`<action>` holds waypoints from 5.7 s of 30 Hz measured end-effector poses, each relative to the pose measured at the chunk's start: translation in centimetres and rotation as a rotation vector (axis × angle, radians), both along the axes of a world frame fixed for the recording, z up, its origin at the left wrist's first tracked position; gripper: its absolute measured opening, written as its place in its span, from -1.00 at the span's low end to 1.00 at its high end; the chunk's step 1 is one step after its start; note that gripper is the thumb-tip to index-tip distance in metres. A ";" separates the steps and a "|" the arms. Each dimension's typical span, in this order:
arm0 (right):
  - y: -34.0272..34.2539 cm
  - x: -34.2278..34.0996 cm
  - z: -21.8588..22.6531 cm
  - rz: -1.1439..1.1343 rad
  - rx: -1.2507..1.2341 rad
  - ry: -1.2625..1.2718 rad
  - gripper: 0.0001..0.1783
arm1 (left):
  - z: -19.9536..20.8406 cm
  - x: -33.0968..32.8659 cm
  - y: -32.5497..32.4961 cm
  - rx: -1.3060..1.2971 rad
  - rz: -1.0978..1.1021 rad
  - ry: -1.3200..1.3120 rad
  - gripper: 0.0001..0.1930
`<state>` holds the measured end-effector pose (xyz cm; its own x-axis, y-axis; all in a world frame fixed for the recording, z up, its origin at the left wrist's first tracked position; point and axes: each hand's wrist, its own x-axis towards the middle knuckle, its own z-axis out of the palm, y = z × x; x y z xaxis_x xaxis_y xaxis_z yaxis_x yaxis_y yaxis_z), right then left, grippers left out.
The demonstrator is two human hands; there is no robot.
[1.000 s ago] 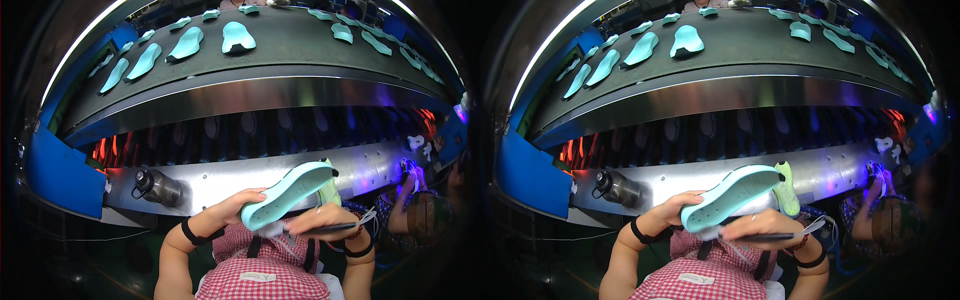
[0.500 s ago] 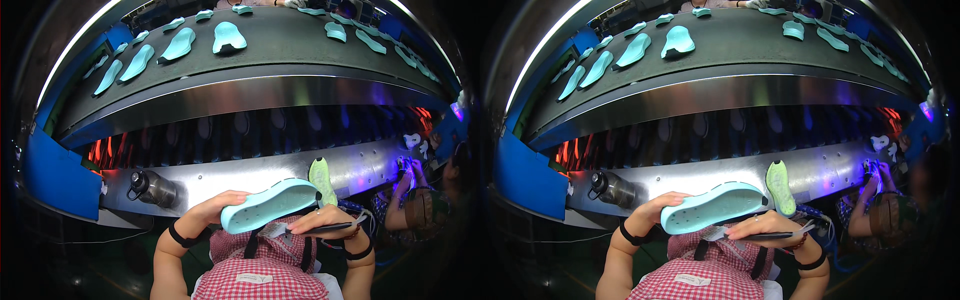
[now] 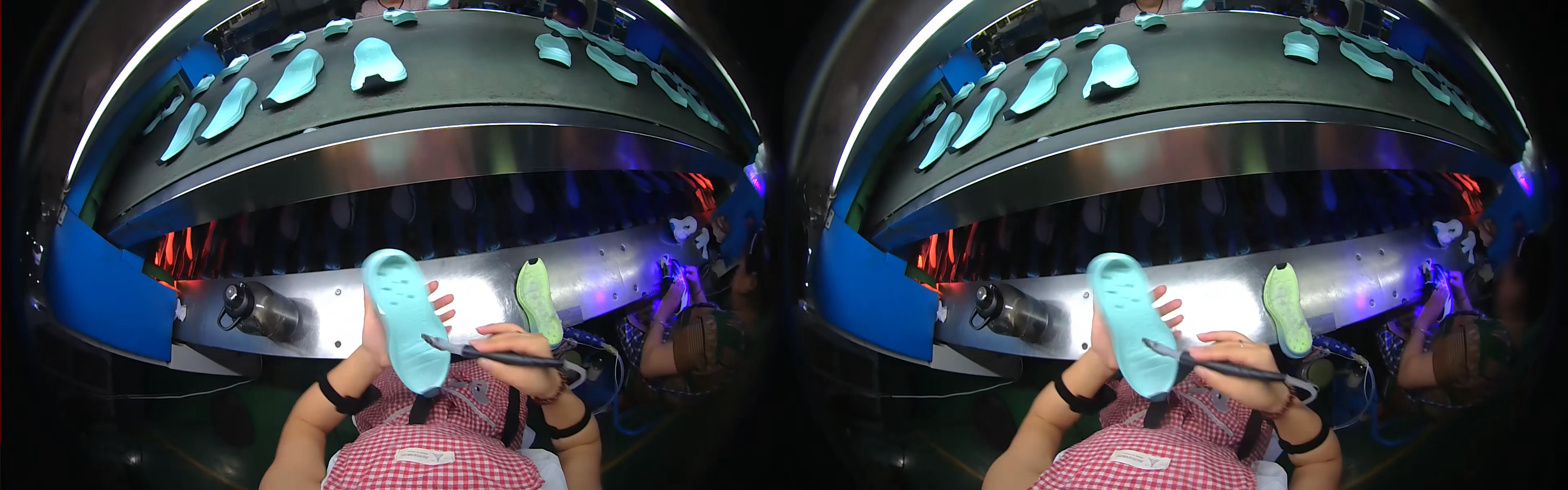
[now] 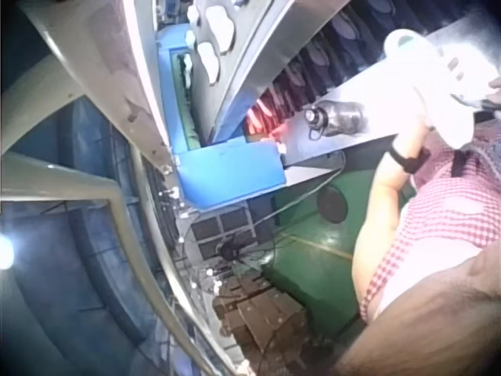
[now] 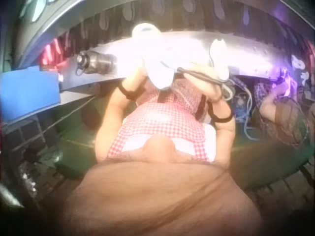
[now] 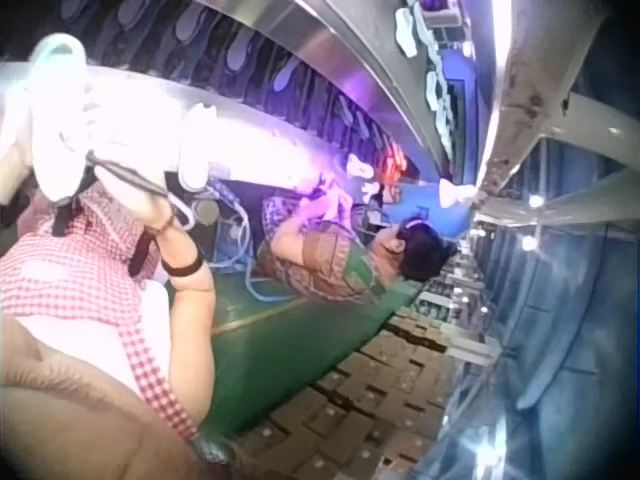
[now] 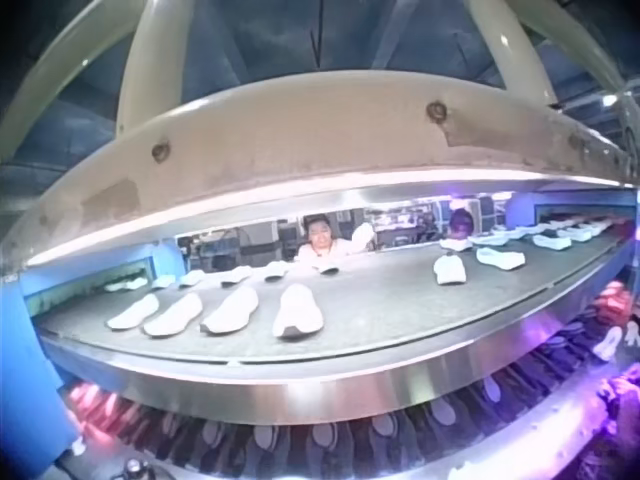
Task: The worker applies a dark liquid adhesive to the bottom of light blue foam shoe soles using a brush, then places them back onto a conveyor belt.
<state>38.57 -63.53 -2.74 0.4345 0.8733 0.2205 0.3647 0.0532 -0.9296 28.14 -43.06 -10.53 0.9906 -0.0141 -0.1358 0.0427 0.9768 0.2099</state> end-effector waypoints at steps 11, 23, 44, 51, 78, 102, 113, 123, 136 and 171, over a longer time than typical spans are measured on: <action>3.5 -1.8 -1.6 0.056 0.111 -0.479 -0.76 | 0.0 0.8 -1.5 0.150 0.350 0.188 -0.02; 3.6 -1.2 1.9 0.257 0.177 -0.177 -0.78 | 3.1 1.4 -2.3 0.097 0.426 -0.099 -0.12; 0.4 1.2 -0.9 0.235 0.131 0.531 -0.77 | 6.2 1.2 -0.9 0.252 0.474 -0.161 -0.21; 2.0 -1.5 -1.5 0.055 0.278 1.167 -0.78 | 5.8 -0.1 -4.6 0.191 0.395 -0.118 -0.31; 1.7 0.1 2.9 0.508 -0.004 -0.021 -0.75 | 5.3 0.8 -0.4 0.184 0.158 -0.157 -0.36; 0.1 4.1 2.5 0.688 -0.336 -0.495 -0.70 | 5.6 0.0 0.2 0.627 -0.328 0.273 -0.52; -1.1 4.8 2.0 0.404 -0.362 0.008 -0.72 | 5.6 0.3 0.2 0.593 -0.209 0.242 -0.49; 1.7 2.2 0.6 0.004 -0.229 0.529 -0.78 | 5.3 1.2 -2.0 0.779 -0.092 0.136 -0.51; 3.6 2.0 0.2 -0.142 -0.355 0.362 -0.77 | 2.8 2.1 -3.0 0.862 0.010 0.214 -0.55; 0.1 3.0 0.8 -0.111 -0.067 -0.037 -0.79 | 3.4 2.4 -2.8 0.544 0.008 0.153 -0.47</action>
<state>41.62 -63.45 -1.89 0.5219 0.8337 0.1806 0.3990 -0.0515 -0.9155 30.53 -45.83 -7.10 0.9590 0.1052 -0.2632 0.1053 0.7299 0.6753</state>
